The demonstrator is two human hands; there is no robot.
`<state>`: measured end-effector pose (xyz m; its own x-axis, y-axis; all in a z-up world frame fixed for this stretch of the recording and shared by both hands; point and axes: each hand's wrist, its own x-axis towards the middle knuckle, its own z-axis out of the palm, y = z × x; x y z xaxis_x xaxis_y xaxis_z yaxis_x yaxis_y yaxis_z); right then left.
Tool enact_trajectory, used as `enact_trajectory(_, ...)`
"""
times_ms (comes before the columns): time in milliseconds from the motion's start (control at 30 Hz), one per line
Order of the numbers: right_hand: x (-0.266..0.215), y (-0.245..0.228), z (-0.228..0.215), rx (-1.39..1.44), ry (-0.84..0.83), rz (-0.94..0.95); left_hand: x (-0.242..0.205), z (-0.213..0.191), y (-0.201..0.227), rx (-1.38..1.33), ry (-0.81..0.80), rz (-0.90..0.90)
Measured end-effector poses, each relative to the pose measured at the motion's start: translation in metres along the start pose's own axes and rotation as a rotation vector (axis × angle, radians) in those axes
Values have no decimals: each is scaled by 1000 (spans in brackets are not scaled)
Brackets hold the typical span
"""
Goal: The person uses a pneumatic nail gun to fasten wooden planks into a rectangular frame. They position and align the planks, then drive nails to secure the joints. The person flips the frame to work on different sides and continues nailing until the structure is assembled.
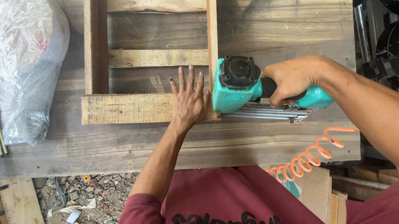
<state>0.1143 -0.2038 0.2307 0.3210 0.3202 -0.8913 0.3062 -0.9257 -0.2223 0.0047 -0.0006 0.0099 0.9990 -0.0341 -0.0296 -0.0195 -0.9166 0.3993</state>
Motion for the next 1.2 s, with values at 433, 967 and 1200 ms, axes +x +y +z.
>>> enact_trajectory(433,-13,-15,13,-63,63,73,3,20,-9,8,91,63)
enact_trajectory(967,-5,-12,15,-18,68,81,0,12,-7,-43,42,7)
enact_trajectory(1200,2,-5,14,1,61,64,-3,1,-3,-44,18,5)
